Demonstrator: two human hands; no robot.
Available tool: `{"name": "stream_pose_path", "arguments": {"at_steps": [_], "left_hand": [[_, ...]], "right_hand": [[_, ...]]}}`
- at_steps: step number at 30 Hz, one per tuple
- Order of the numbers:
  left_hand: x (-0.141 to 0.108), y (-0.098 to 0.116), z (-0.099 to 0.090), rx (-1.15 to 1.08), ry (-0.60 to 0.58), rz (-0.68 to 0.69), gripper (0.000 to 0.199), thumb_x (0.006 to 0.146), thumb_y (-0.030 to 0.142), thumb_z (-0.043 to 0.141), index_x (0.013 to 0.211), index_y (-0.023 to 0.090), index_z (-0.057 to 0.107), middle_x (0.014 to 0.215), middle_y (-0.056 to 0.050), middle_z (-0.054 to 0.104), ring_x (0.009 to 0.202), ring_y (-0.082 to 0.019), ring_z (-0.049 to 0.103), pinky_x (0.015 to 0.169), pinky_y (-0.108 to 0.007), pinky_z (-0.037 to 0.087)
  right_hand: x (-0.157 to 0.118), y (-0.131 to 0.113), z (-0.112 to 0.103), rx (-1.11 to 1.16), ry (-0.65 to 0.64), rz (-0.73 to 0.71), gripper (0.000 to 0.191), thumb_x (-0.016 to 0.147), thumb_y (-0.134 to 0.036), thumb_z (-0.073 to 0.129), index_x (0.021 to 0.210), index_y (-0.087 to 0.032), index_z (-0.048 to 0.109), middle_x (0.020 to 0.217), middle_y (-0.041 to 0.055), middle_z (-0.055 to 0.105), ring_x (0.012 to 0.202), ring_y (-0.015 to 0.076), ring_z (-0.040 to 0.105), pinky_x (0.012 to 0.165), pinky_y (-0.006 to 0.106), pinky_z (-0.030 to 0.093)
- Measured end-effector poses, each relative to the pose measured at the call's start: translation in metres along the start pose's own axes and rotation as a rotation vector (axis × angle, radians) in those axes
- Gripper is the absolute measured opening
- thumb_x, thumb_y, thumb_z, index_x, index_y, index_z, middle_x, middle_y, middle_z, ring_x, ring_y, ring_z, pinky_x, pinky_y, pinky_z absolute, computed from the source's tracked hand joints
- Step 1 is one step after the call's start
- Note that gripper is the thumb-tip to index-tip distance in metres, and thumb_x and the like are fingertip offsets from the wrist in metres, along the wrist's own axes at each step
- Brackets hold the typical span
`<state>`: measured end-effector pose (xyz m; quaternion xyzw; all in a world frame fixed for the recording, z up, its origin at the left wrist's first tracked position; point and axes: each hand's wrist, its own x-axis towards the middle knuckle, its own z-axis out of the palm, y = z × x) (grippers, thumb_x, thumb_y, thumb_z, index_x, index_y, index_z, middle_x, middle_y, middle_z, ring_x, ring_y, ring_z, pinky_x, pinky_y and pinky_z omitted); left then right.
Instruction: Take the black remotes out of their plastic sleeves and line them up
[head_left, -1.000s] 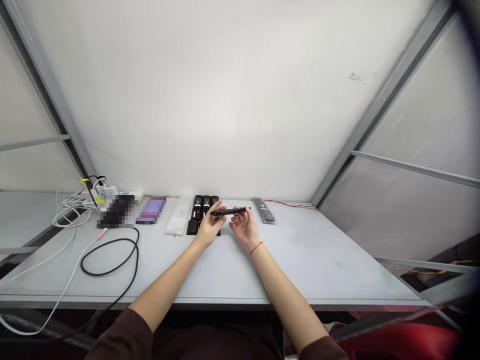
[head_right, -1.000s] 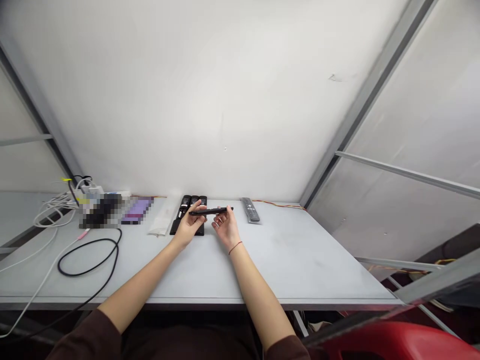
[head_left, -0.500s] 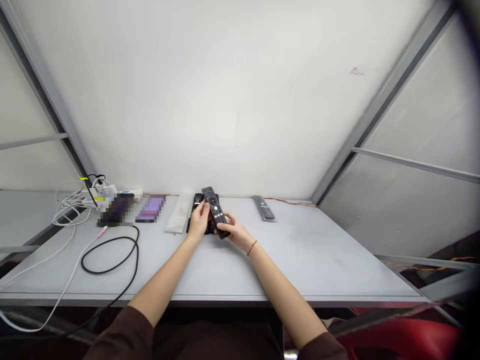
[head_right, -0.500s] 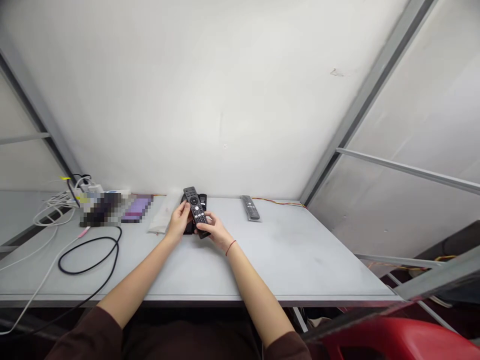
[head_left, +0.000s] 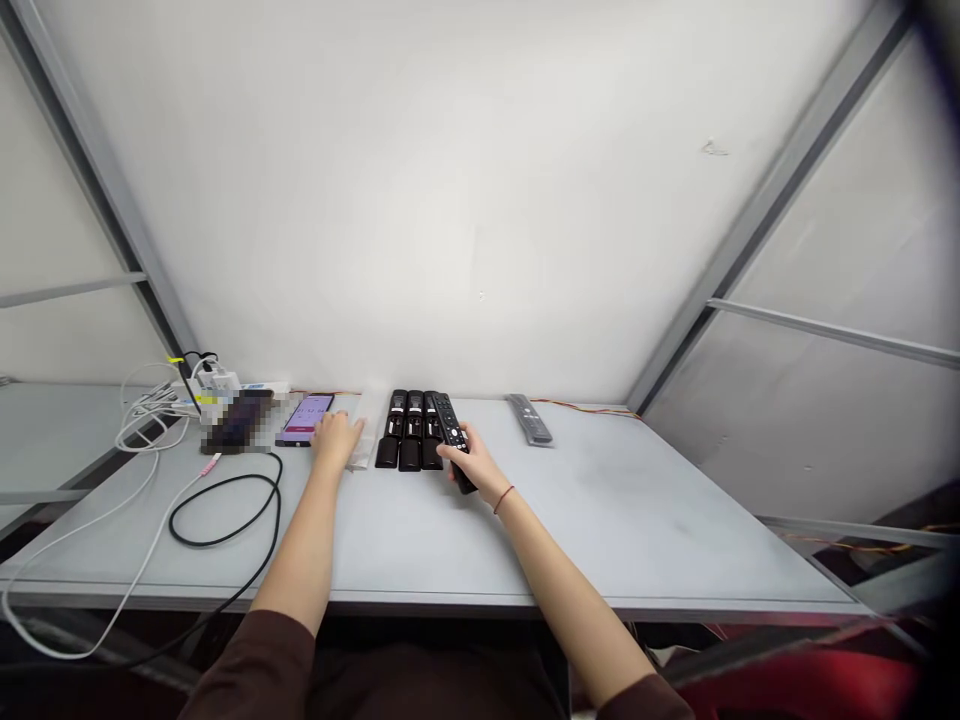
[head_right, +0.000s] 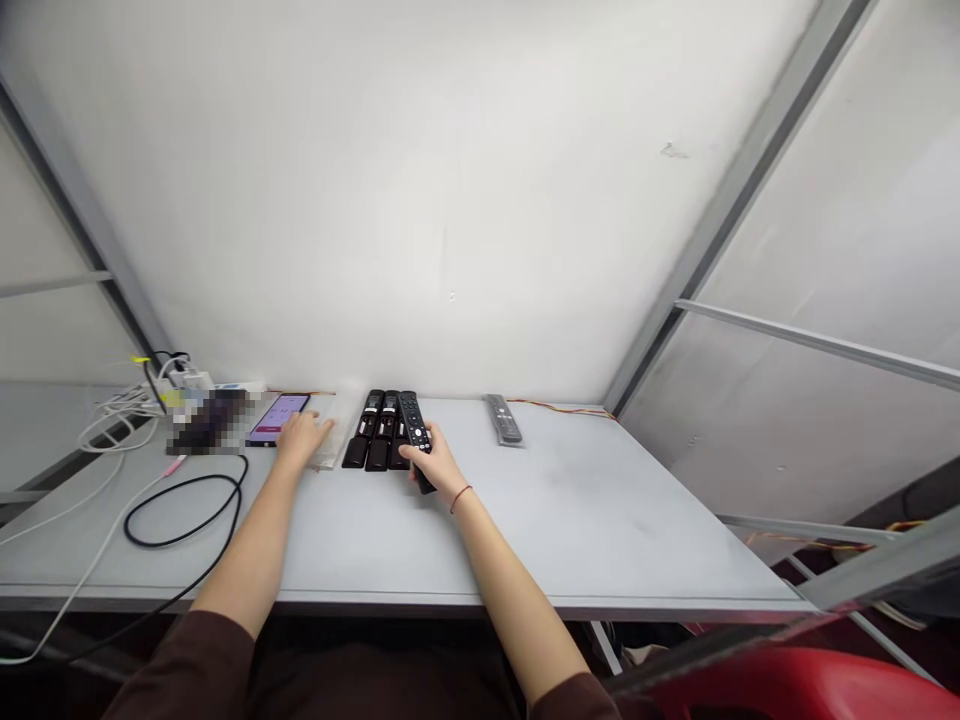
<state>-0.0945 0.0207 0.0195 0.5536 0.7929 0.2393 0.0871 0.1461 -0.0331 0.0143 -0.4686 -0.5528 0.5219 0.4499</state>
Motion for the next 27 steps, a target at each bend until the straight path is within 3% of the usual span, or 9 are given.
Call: {"name": "stream_pose_path", "arguments": {"at_steps": [2, 5, 8, 11, 15, 27], "left_hand": [[0.006, -0.009, 0.002, -0.034, -0.082, -0.031, 0.035, 0.075, 0.039, 0.054, 0.102, 0.018, 0.063, 0.113, -0.017, 0.061, 0.106, -0.034, 0.054, 0.083, -0.042, 0.040], [0.011, -0.012, 0.005, -0.176, -0.065, -0.029, 0.014, 0.072, 0.030, 0.056, 0.081, 0.020, 0.062, 0.096, -0.011, 0.066, 0.097, -0.029, 0.058, 0.078, -0.035, 0.041], [0.013, -0.006, 0.005, -0.554, -0.015, -0.085, 0.008, 0.068, 0.026, 0.058, 0.069, 0.019, 0.054, 0.075, -0.006, 0.063, 0.080, -0.022, 0.060, 0.066, -0.029, 0.042], [0.012, 0.002, 0.004, -0.853, -0.035, -0.164, 0.009, 0.071, 0.027, 0.053, 0.074, 0.020, 0.048, 0.057, 0.001, 0.050, 0.055, -0.014, 0.053, 0.052, -0.022, 0.039], [0.005, 0.011, 0.003, -0.963, -0.095, -0.171, 0.011, 0.072, 0.028, 0.050, 0.073, 0.019, 0.044, 0.051, 0.007, 0.041, 0.042, -0.007, 0.042, 0.044, -0.018, 0.036], [-0.005, 0.022, 0.010, -1.037, -0.140, -0.095, 0.014, 0.071, 0.030, 0.054, 0.076, 0.018, 0.047, 0.055, 0.006, 0.043, 0.045, -0.006, 0.041, 0.044, -0.018, 0.034]], "right_hand": [[0.000, -0.001, 0.000, -0.024, -0.048, -0.020, 0.042, 0.070, -0.031, 0.063, 0.105, -0.023, 0.042, 0.068, -0.0058, 0.054, 0.042, 0.0098, 0.052, 0.041, 0.022, 0.040], [-0.002, -0.003, 0.001, -0.076, -0.126, -0.062, 0.038, 0.070, -0.027, 0.062, 0.105, -0.022, 0.048, 0.075, -0.0035, 0.055, 0.046, 0.0086, 0.053, 0.047, 0.023, 0.044], [-0.005, -0.004, 0.001, -0.172, -0.240, -0.097, 0.041, 0.068, -0.023, 0.061, 0.109, -0.021, 0.053, 0.089, 0.0013, 0.059, 0.052, 0.0086, 0.053, 0.051, 0.024, 0.045], [-0.007, -0.004, 0.002, -0.300, -0.346, -0.175, 0.047, 0.066, -0.022, 0.064, 0.112, -0.021, 0.056, 0.105, 0.0048, 0.060, 0.067, 0.0137, 0.058, 0.061, 0.027, 0.049], [-0.008, 0.000, 0.004, -0.440, -0.400, -0.285, 0.052, 0.064, -0.022, 0.067, 0.116, -0.020, 0.059, 0.107, 0.0047, 0.064, 0.092, 0.0219, 0.059, 0.079, 0.033, 0.047], [-0.007, -0.002, 0.003, -0.516, -0.353, -0.295, 0.052, 0.066, -0.023, 0.065, 0.117, -0.018, 0.059, 0.106, 0.0049, 0.065, 0.091, 0.0220, 0.059, 0.081, 0.033, 0.045]]}}
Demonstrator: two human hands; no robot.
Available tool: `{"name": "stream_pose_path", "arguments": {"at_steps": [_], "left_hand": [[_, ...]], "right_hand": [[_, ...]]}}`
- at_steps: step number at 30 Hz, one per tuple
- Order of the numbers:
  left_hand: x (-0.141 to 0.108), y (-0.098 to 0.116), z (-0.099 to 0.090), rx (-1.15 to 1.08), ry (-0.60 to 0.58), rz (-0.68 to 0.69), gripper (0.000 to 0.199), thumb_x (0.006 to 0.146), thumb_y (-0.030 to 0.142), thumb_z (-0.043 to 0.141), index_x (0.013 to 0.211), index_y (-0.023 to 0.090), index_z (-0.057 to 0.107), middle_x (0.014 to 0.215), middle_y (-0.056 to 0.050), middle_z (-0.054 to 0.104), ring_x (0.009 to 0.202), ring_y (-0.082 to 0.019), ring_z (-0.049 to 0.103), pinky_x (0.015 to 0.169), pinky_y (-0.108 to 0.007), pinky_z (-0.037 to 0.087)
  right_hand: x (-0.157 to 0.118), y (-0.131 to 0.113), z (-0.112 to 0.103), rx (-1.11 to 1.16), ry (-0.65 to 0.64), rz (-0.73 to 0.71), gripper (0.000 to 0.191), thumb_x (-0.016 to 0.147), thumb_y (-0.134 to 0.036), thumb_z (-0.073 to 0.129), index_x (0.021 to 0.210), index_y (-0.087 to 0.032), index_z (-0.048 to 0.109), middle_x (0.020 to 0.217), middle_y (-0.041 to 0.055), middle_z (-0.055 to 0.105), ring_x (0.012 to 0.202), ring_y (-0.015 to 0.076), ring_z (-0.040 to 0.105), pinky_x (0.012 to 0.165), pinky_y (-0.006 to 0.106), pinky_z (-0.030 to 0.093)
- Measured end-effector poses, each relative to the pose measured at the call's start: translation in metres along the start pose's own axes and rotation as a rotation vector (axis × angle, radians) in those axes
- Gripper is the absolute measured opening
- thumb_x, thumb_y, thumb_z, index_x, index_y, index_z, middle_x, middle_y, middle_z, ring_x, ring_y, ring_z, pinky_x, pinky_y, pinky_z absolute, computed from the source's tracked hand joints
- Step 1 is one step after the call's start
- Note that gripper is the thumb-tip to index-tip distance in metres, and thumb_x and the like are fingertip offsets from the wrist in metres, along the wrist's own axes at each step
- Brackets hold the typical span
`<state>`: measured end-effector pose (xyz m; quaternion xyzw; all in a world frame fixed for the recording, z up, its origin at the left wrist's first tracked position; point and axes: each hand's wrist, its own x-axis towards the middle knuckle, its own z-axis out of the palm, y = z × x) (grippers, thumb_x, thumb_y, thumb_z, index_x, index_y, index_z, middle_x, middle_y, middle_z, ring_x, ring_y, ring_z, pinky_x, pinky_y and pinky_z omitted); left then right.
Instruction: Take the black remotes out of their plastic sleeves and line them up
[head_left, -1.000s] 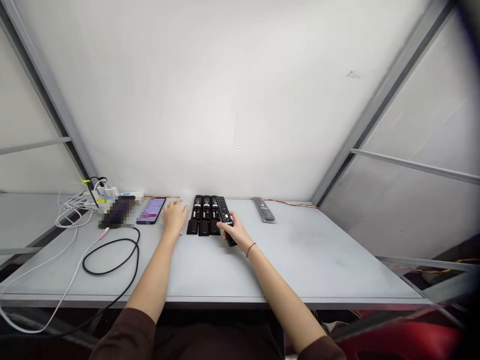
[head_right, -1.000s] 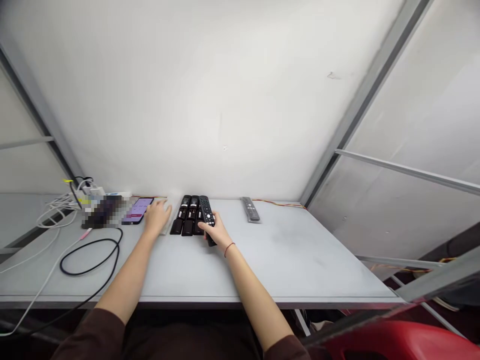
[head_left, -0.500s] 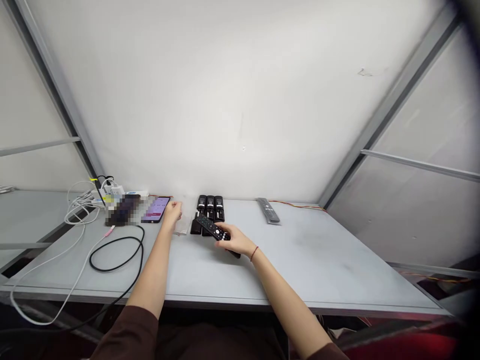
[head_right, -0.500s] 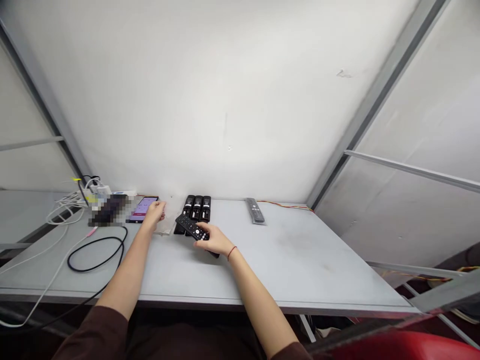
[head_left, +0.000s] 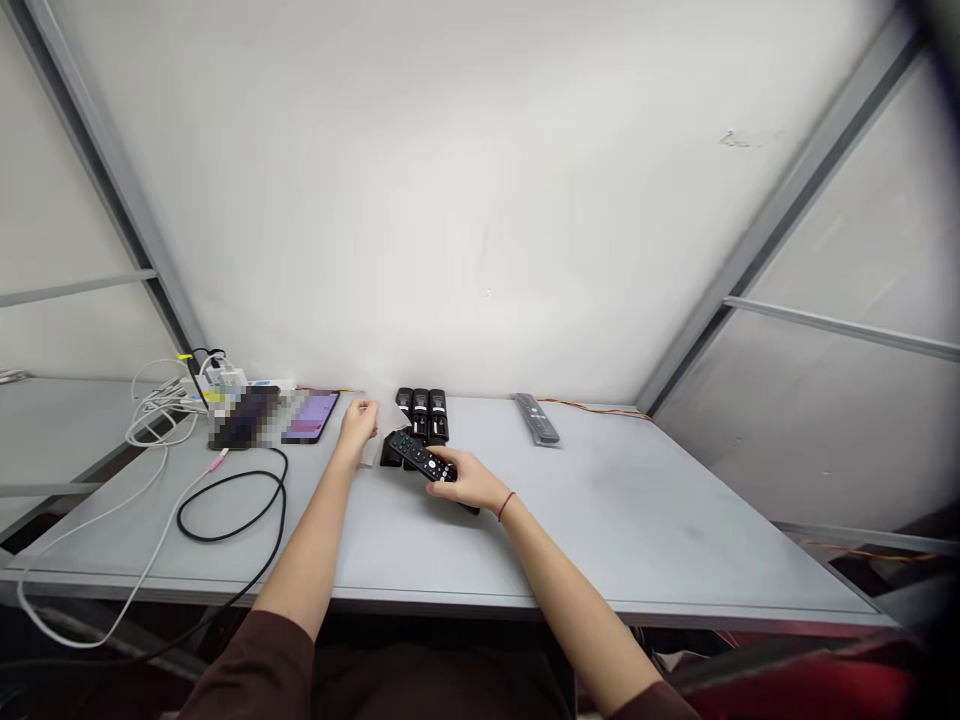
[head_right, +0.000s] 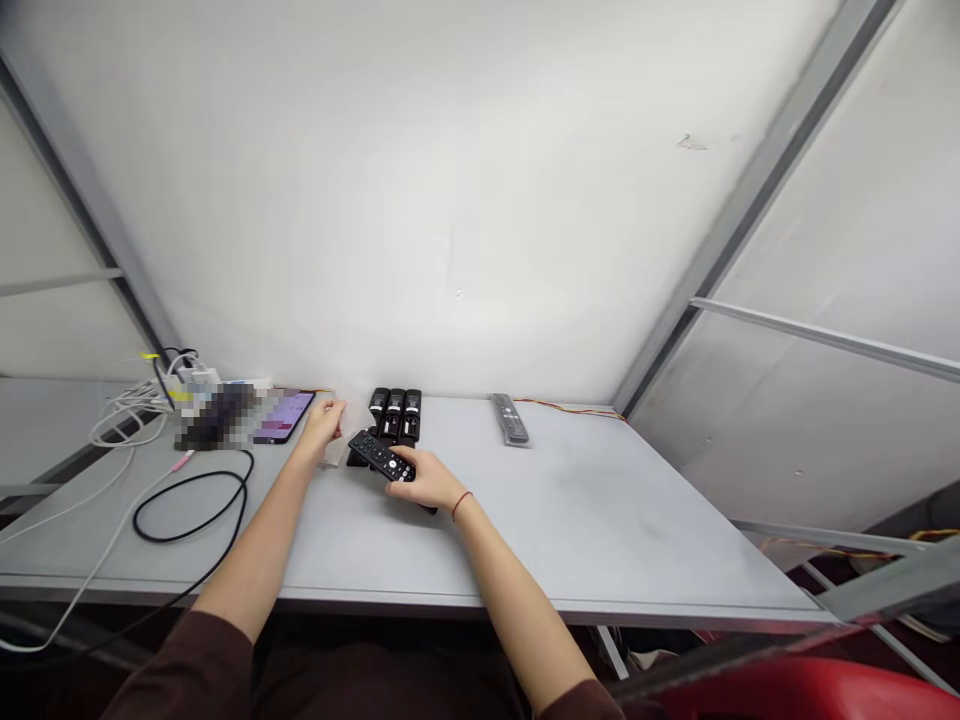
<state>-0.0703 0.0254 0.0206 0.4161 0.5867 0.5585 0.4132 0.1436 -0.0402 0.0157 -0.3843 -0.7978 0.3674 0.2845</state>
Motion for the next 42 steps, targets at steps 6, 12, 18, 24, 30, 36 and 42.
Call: {"name": "stream_pose_path", "arguments": {"at_steps": [6, 12, 18, 24, 30, 36, 42], "left_hand": [[-0.003, 0.000, 0.004, 0.029, -0.021, 0.045, 0.010, 0.074, 0.027, 0.051, 0.077, 0.019, 0.047, 0.058, 0.006, 0.044, 0.048, -0.007, 0.042, 0.047, -0.019, 0.033], [-0.003, 0.000, 0.004, 0.044, 0.001, 0.060, 0.010, 0.075, 0.027, 0.051, 0.077, 0.020, 0.046, 0.058, 0.005, 0.044, 0.048, -0.008, 0.042, 0.047, -0.020, 0.033], [-0.002, -0.002, 0.004, 0.011, -0.008, 0.061, 0.011, 0.075, 0.029, 0.051, 0.077, 0.020, 0.045, 0.058, 0.006, 0.045, 0.048, -0.007, 0.042, 0.048, -0.020, 0.034], [-0.002, -0.002, 0.005, -0.042, -0.026, 0.067, 0.014, 0.075, 0.030, 0.053, 0.078, 0.019, 0.045, 0.059, 0.006, 0.045, 0.046, -0.006, 0.042, 0.046, -0.019, 0.034], [-0.003, 0.000, 0.006, -0.096, -0.034, 0.056, 0.012, 0.077, 0.028, 0.052, 0.079, 0.019, 0.046, 0.058, 0.007, 0.045, 0.046, -0.006, 0.042, 0.047, -0.018, 0.035], [-0.010, -0.003, 0.019, -0.191, -0.080, -0.007, 0.014, 0.078, 0.030, 0.054, 0.082, 0.020, 0.045, 0.063, 0.006, 0.050, 0.050, -0.006, 0.048, 0.048, -0.018, 0.037], [-0.034, -0.007, 0.049, -0.343, -0.126, -0.097, 0.023, 0.087, 0.035, 0.043, 0.104, 0.020, 0.038, 0.072, -0.002, 0.063, 0.057, -0.013, 0.061, 0.053, -0.024, 0.047]], "right_hand": [[0.000, -0.001, 0.001, 0.027, 0.020, -0.008, 0.050, 0.068, -0.022, 0.064, 0.117, -0.019, 0.059, 0.109, 0.0049, 0.065, 0.094, 0.0240, 0.058, 0.084, 0.035, 0.045], [-0.001, -0.002, 0.000, 0.046, 0.016, 0.000, 0.051, 0.067, -0.021, 0.064, 0.118, -0.020, 0.058, 0.113, 0.0052, 0.063, 0.100, 0.0251, 0.057, 0.089, 0.038, 0.044], [0.000, 0.001, 0.000, 0.026, 0.019, -0.005, 0.052, 0.068, -0.020, 0.064, 0.119, -0.019, 0.058, 0.114, 0.0062, 0.063, 0.098, 0.0242, 0.058, 0.088, 0.037, 0.044], [0.000, 0.002, 0.000, -0.006, 0.056, 0.026, 0.048, 0.068, -0.020, 0.063, 0.116, -0.018, 0.059, 0.104, 0.0054, 0.066, 0.088, 0.0219, 0.059, 0.079, 0.034, 0.046], [0.000, 0.002, 0.000, -0.004, 0.041, 0.055, 0.048, 0.068, -0.022, 0.063, 0.116, -0.020, 0.059, 0.102, 0.0038, 0.066, 0.082, 0.0207, 0.060, 0.074, 0.032, 0.047], [0.001, -0.002, 0.002, -0.033, 0.069, 0.029, 0.045, 0.069, -0.023, 0.064, 0.114, -0.020, 0.060, 0.102, 0.0043, 0.066, 0.089, 0.0226, 0.059, 0.080, 0.035, 0.046], [0.000, -0.002, 0.006, -0.123, 0.124, 0.045, 0.048, 0.072, -0.030, 0.064, 0.117, -0.017, 0.056, 0.097, 0.0074, 0.067, 0.083, 0.0222, 0.061, 0.076, 0.035, 0.046]]}}
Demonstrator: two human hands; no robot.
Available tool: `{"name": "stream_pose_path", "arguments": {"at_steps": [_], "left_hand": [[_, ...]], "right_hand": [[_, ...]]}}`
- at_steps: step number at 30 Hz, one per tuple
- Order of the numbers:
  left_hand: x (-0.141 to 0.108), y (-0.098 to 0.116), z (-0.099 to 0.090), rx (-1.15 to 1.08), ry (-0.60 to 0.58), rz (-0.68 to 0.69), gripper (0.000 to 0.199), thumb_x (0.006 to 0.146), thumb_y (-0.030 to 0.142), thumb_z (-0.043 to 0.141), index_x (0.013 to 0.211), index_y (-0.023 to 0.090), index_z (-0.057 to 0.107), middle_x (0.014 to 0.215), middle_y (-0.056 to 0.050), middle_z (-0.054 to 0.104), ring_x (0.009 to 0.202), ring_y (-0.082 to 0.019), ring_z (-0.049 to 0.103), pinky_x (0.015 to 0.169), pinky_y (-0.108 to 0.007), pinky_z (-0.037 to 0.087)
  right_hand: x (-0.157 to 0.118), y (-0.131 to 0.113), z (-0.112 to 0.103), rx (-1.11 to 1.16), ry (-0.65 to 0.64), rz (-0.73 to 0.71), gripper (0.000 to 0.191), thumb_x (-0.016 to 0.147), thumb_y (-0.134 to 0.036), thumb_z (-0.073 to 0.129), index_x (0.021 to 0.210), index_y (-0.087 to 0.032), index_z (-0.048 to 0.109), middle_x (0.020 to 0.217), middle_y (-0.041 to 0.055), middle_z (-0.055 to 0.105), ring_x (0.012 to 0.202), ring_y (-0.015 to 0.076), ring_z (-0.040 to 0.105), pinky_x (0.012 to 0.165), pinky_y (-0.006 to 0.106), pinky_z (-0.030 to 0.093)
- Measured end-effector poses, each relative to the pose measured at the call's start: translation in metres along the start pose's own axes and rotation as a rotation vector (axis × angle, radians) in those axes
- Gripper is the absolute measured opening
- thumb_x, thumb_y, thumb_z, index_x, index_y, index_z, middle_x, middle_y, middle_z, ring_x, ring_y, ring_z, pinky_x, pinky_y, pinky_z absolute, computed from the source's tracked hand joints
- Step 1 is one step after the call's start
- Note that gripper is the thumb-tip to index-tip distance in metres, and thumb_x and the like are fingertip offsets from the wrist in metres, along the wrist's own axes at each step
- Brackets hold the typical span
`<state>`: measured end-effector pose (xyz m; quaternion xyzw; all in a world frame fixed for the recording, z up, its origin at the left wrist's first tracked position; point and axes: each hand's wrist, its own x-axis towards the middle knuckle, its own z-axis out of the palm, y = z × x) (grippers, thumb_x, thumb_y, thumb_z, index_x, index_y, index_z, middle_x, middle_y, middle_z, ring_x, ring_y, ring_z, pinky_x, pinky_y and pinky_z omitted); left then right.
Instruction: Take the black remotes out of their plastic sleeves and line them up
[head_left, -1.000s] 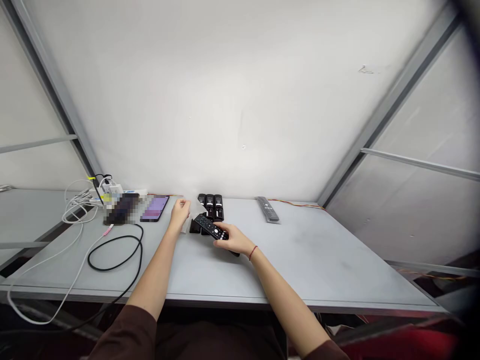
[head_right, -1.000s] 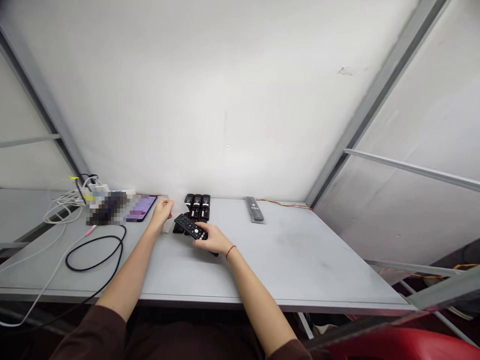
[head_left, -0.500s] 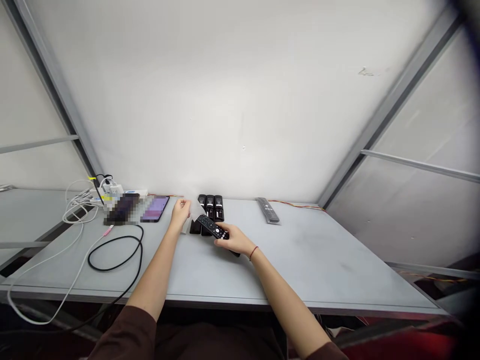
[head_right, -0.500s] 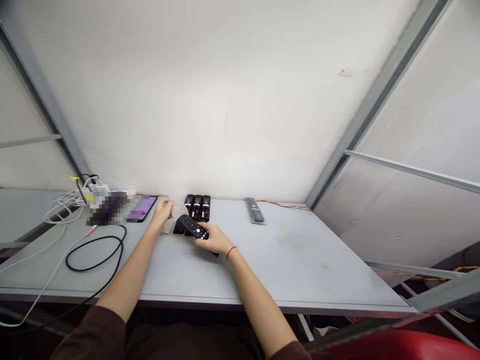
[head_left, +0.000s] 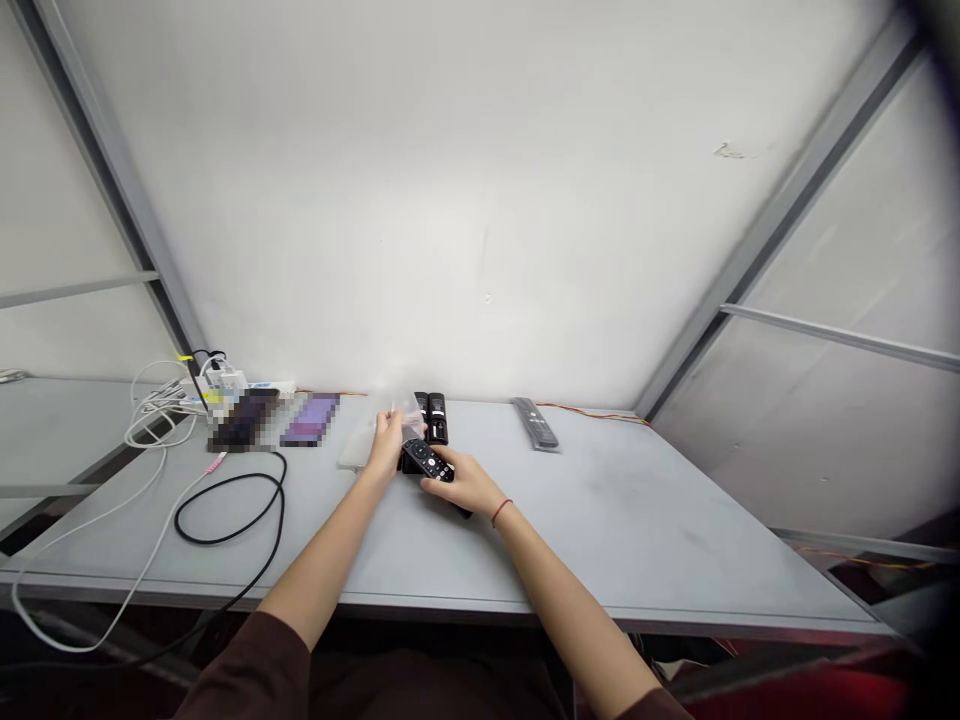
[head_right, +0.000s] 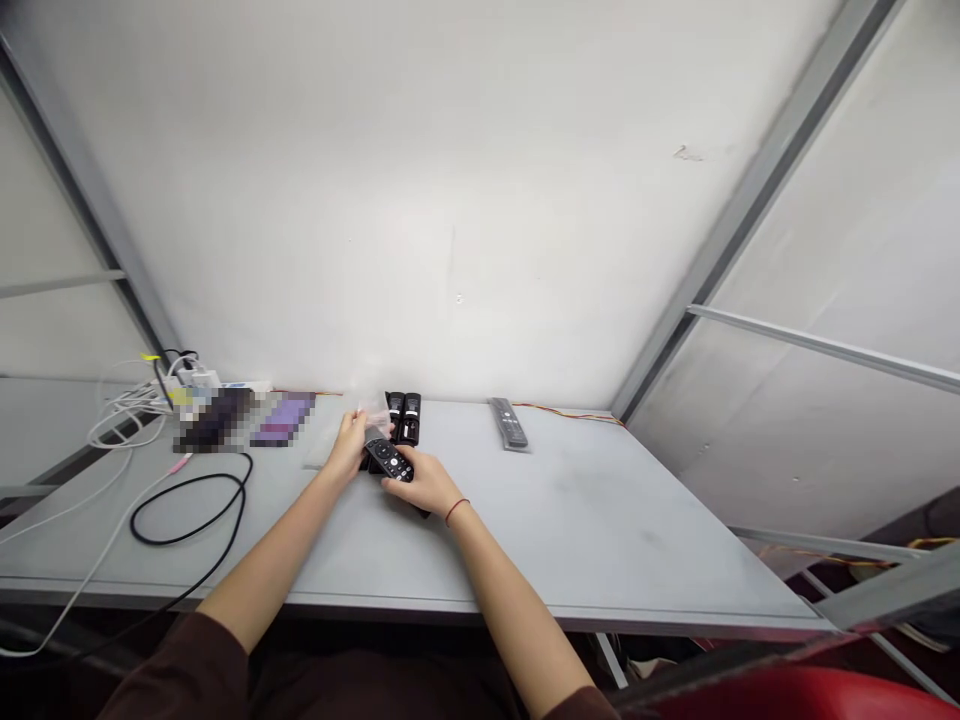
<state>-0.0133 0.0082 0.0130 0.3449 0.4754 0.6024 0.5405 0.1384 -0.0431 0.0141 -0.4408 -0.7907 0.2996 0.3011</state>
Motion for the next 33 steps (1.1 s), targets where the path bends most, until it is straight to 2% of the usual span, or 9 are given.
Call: {"name": "stream_pose_path", "arguments": {"at_steps": [3, 6, 11, 13, 15, 19, 23, 27, 33], "left_hand": [[-0.010, -0.005, 0.010, -0.165, -0.007, -0.001, 0.028, 0.089, 0.039, 0.038, 0.111, 0.022, 0.036, 0.078, -0.005, 0.067, 0.065, -0.016, 0.066, 0.060, -0.028, 0.051], [-0.016, -0.009, 0.016, -0.253, -0.001, 0.027, 0.030, 0.089, 0.043, 0.039, 0.110, 0.022, 0.042, 0.085, -0.006, 0.068, 0.073, -0.017, 0.067, 0.065, -0.030, 0.052], [-0.020, -0.019, 0.023, -0.252, -0.045, 0.091, 0.029, 0.089, 0.042, 0.041, 0.105, 0.020, 0.050, 0.093, -0.008, 0.067, 0.078, -0.017, 0.066, 0.068, -0.029, 0.052], [-0.020, -0.019, 0.025, -0.230, -0.063, 0.095, 0.028, 0.090, 0.041, 0.040, 0.101, 0.019, 0.052, 0.091, -0.007, 0.067, 0.078, -0.016, 0.066, 0.070, -0.028, 0.052], [-0.019, -0.015, 0.023, -0.258, -0.034, 0.090, 0.026, 0.091, 0.038, 0.038, 0.100, 0.019, 0.052, 0.087, -0.006, 0.067, 0.075, -0.015, 0.065, 0.068, -0.028, 0.052], [-0.013, 0.005, 0.013, -0.378, 0.102, 0.022, 0.025, 0.091, 0.032, 0.034, 0.094, 0.016, 0.053, 0.074, -0.003, 0.065, 0.058, -0.011, 0.061, 0.060, -0.025, 0.050], [-0.007, 0.018, 0.005, -0.457, 0.125, -0.082, 0.031, 0.091, 0.030, 0.033, 0.087, 0.013, 0.058, 0.070, -0.004, 0.064, 0.053, -0.010, 0.057, 0.061, -0.024, 0.049], [-0.009, 0.013, 0.007, -0.418, 0.027, -0.084, 0.038, 0.090, 0.034, 0.033, 0.084, 0.011, 0.062, 0.069, -0.005, 0.065, 0.055, -0.011, 0.059, 0.062, -0.025, 0.049], [-0.023, -0.003, 0.019, -0.252, -0.048, -0.154, 0.036, 0.085, 0.042, 0.042, 0.091, 0.013, 0.061, 0.069, -0.006, 0.065, 0.054, -0.016, 0.062, 0.053, -0.027, 0.048]], "right_hand": [[0.001, 0.000, 0.001, -0.030, 0.036, 0.000, 0.048, 0.073, -0.029, 0.063, 0.119, -0.018, 0.054, 0.100, 0.0080, 0.066, 0.085, 0.0220, 0.061, 0.077, 0.035, 0.046], [0.002, 0.001, 0.002, -0.018, 0.067, 0.003, 0.047, 0.073, -0.027, 0.062, 0.119, -0.018, 0.053, 0.102, 0.0077, 0.065, 0.088, 0.0220, 0.060, 0.079, 0.035, 0.045], [0.005, 0.006, 0.008, 0.069, 0.137, 0.063, 0.044, 0.072, -0.033, 0.064, 0.112, -0.017, 0.053, 0.102, 0.0087, 0.064, 0.092, 0.0237, 0.059, 0.081, 0.038, 0.045], [0.005, 0.008, 0.009, 0.181, 0.140, 0.104, 0.050, 0.070, -0.036, 0.067, 0.113, -0.017, 0.050, 0.101, 0.0083, 0.063, 0.092, 0.0229, 0.059, 0.081, 0.038, 0.045], [0.005, 0.006, 0.007, 0.380, 0.070, 0.136, 0.062, 0.069, -0.037, 0.070, 0.121, -0.019, 0.043, 0.100, 0.0072, 0.062, 0.091, 0.0208, 0.059, 0.081, 0.036, 0.047], [-0.001, -0.004, 0.000, 0.770, -0.211, 0.109, 0.078, 0.065, -0.032, 0.075, 0.131, -0.026, 0.033, 0.109, 0.0060, 0.059, 0.094, 0.0180, 0.059, 0.081, 0.033, 0.049], [-0.005, -0.013, -0.003, 0.876, -0.363, 0.071, 0.088, 0.058, -0.026, 0.081, 0.133, -0.030, 0.034, 0.121, 0.0080, 0.053, 0.096, 0.0191, 0.060, 0.082, 0.034, 0.049], [-0.004, -0.011, -0.001, 0.868, -0.317, 0.083, 0.087, 0.058, -0.025, 0.080, 0.133, -0.030, 0.036, 0.116, 0.0070, 0.054, 0.086, 0.0160, 0.062, 0.075, 0.032, 0.053], [0.002, -0.002, 0.001, 0.785, -0.101, 0.109, 0.079, 0.065, -0.032, 0.076, 0.132, -0.029, 0.035, 0.104, 0.0057, 0.058, 0.061, 0.0109, 0.062, 0.053, 0.026, 0.054]]}}
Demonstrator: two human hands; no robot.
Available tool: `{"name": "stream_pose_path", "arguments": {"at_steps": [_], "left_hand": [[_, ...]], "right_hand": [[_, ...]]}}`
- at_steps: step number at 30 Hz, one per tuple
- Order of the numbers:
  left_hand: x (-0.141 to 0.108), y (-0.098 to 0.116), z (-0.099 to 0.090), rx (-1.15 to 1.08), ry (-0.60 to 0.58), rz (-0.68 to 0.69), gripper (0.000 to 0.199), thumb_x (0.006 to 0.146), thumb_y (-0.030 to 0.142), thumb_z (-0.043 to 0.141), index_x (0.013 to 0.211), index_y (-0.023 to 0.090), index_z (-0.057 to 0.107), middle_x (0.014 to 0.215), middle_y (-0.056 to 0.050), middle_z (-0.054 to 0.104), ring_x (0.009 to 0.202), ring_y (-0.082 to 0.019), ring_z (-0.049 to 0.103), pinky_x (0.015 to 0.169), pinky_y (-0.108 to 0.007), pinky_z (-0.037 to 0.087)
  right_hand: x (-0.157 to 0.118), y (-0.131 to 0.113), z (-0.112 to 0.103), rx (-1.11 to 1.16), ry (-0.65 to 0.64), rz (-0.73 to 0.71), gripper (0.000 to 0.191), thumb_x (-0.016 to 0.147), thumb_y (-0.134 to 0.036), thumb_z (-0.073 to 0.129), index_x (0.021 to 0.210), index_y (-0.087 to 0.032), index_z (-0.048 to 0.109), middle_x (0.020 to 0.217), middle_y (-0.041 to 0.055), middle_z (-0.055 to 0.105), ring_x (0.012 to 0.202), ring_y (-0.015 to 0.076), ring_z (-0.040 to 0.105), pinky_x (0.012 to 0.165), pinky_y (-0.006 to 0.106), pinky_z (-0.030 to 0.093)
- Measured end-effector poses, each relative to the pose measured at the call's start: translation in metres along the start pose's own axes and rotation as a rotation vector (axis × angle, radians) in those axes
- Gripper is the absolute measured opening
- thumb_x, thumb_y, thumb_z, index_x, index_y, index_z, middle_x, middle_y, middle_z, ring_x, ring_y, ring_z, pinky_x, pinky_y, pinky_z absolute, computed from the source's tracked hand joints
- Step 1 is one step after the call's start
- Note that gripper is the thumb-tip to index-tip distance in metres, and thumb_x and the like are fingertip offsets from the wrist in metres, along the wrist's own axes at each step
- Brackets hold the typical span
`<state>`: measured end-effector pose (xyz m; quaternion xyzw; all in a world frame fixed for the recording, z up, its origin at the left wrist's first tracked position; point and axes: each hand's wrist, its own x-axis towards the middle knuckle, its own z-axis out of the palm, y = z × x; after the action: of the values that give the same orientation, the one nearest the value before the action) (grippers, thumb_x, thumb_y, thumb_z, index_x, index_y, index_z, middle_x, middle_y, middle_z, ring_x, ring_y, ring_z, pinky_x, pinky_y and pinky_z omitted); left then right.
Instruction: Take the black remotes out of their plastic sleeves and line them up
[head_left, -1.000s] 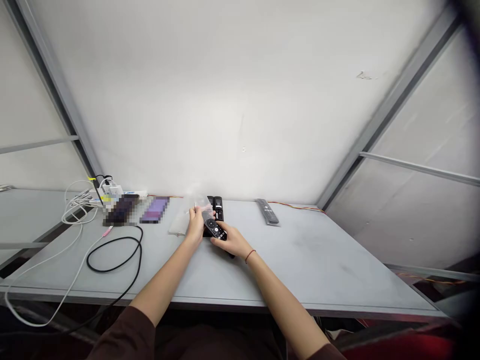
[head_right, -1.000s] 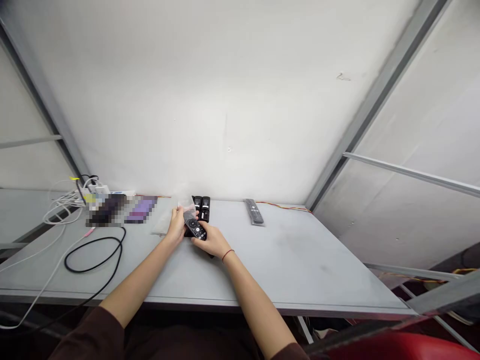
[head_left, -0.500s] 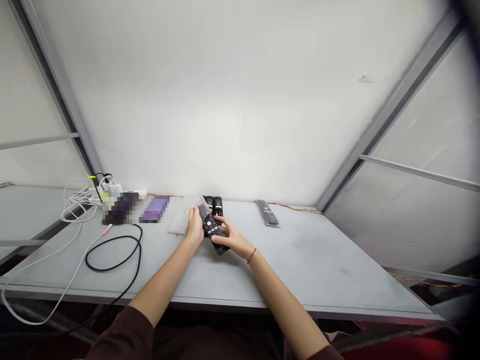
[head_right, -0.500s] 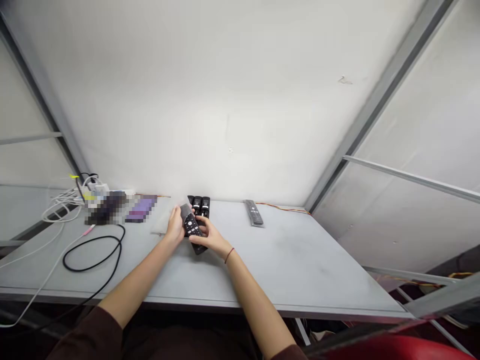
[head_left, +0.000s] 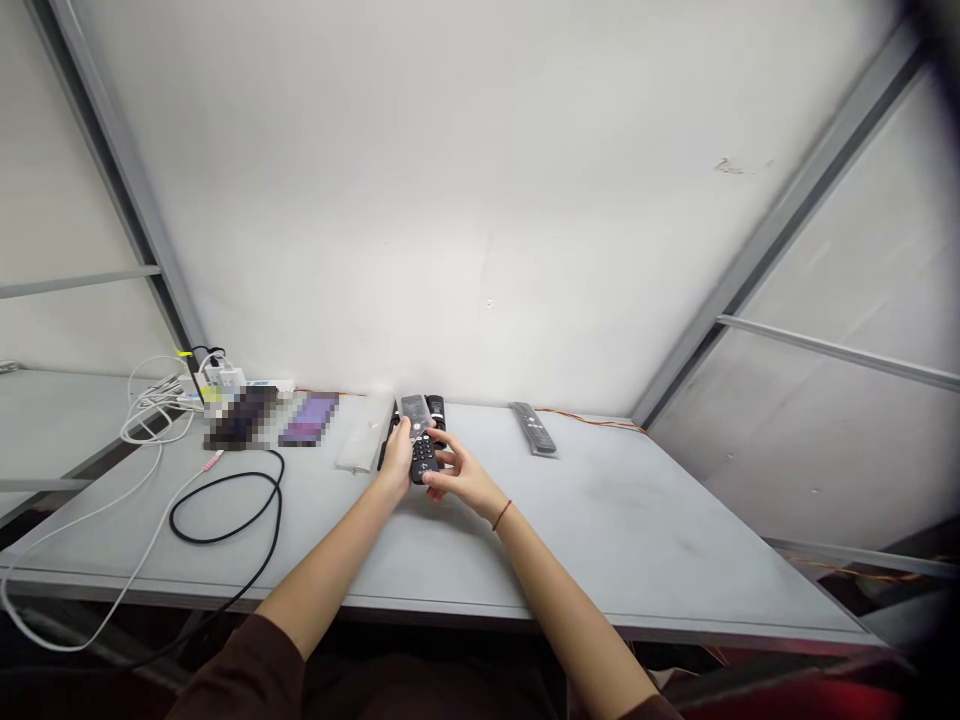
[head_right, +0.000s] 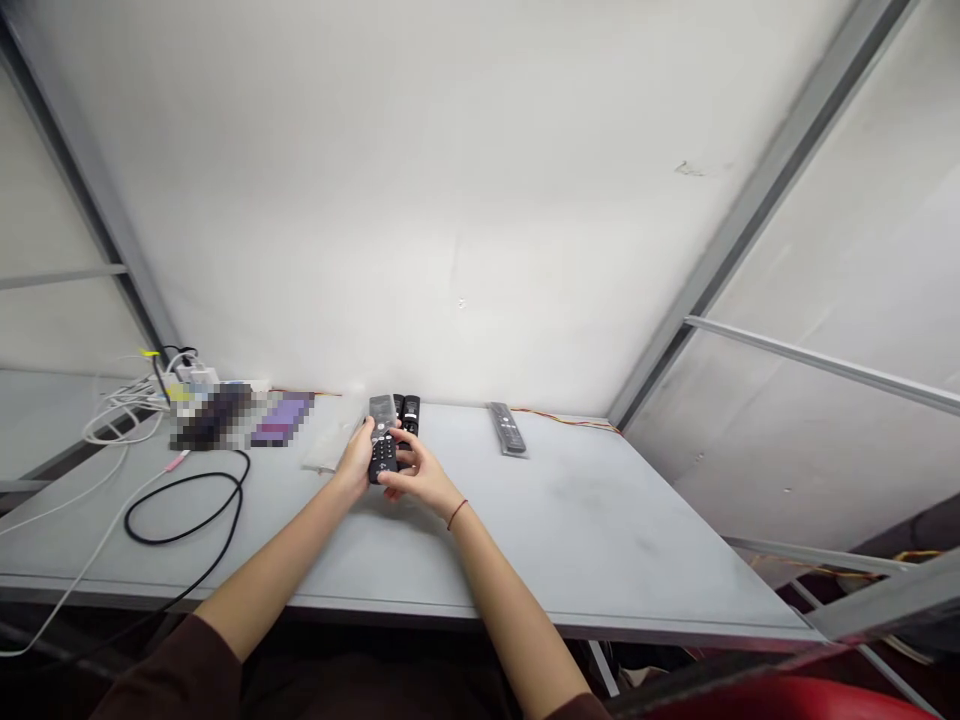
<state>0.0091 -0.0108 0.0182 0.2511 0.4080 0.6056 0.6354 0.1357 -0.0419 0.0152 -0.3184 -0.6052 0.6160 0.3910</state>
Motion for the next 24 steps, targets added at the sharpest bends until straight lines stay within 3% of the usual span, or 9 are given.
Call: {"name": "stream_pose_path", "arguments": {"at_steps": [3, 7, 10, 17, 20, 24], "left_hand": [[-0.005, -0.003, 0.003, 0.019, 0.024, 0.017, 0.030, 0.085, 0.040, 0.045, 0.090, 0.014, 0.059, 0.067, -0.004, 0.064, 0.050, -0.015, 0.060, 0.050, -0.025, 0.047], [-0.004, 0.000, 0.001, -0.005, 0.034, 0.057, 0.027, 0.084, 0.038, 0.047, 0.089, 0.014, 0.059, 0.068, -0.003, 0.064, 0.050, -0.012, 0.059, 0.050, -0.023, 0.045], [-0.002, 0.000, 0.000, 0.011, 0.006, 0.068, 0.024, 0.083, 0.036, 0.048, 0.087, 0.014, 0.059, 0.066, -0.002, 0.063, 0.050, -0.011, 0.057, 0.047, -0.021, 0.043], [-0.007, -0.003, 0.005, 0.045, -0.028, 0.070, 0.023, 0.085, 0.032, 0.045, 0.088, 0.015, 0.058, 0.075, -0.005, 0.065, 0.060, -0.014, 0.061, 0.051, -0.022, 0.044], [-0.012, -0.004, 0.008, 0.108, -0.065, 0.079, 0.020, 0.086, 0.030, 0.044, 0.091, 0.016, 0.057, 0.073, -0.003, 0.064, 0.051, -0.010, 0.055, 0.044, -0.020, 0.039], [-0.012, -0.002, 0.007, 0.110, -0.056, 0.021, 0.018, 0.086, 0.030, 0.045, 0.091, 0.016, 0.055, 0.057, 0.003, 0.055, 0.039, -0.008, 0.044, 0.038, -0.019, 0.031]], "right_hand": [[0.001, 0.001, -0.001, -0.009, 0.048, -0.031, 0.081, 0.066, -0.032, 0.075, 0.135, -0.030, 0.031, 0.102, 0.0054, 0.058, 0.056, 0.0097, 0.061, 0.050, 0.025, 0.053], [0.000, 0.001, 0.000, -0.005, -0.027, -0.052, 0.090, 0.065, -0.029, 0.076, 0.139, -0.035, 0.026, 0.118, 0.0081, 0.052, 0.068, 0.0120, 0.063, 0.055, 0.026, 0.054], [0.001, 0.001, 0.000, -0.036, 0.002, -0.047, 0.091, 0.066, -0.029, 0.075, 0.141, -0.034, 0.023, 0.120, 0.0096, 0.050, 0.069, 0.0124, 0.062, 0.054, 0.026, 0.054], [0.003, 0.005, -0.002, -0.151, 0.164, -0.114, 0.083, 0.066, -0.030, 0.074, 0.137, -0.032, 0.032, 0.125, 0.0096, 0.046, 0.065, 0.0080, 0.056, 0.053, 0.026, 0.055], [0.005, 0.007, -0.003, -0.151, 0.191, -0.138, 0.076, 0.070, -0.031, 0.070, 0.137, -0.030, 0.033, 0.124, 0.0100, 0.048, 0.069, 0.0102, 0.058, 0.055, 0.025, 0.054], [0.006, 0.009, -0.006, -0.151, 0.217, -0.156, 0.060, 0.073, -0.033, 0.066, 0.128, -0.025, 0.046, 0.118, 0.0108, 0.054, 0.075, 0.0148, 0.062, 0.053, 0.025, 0.053]]}}
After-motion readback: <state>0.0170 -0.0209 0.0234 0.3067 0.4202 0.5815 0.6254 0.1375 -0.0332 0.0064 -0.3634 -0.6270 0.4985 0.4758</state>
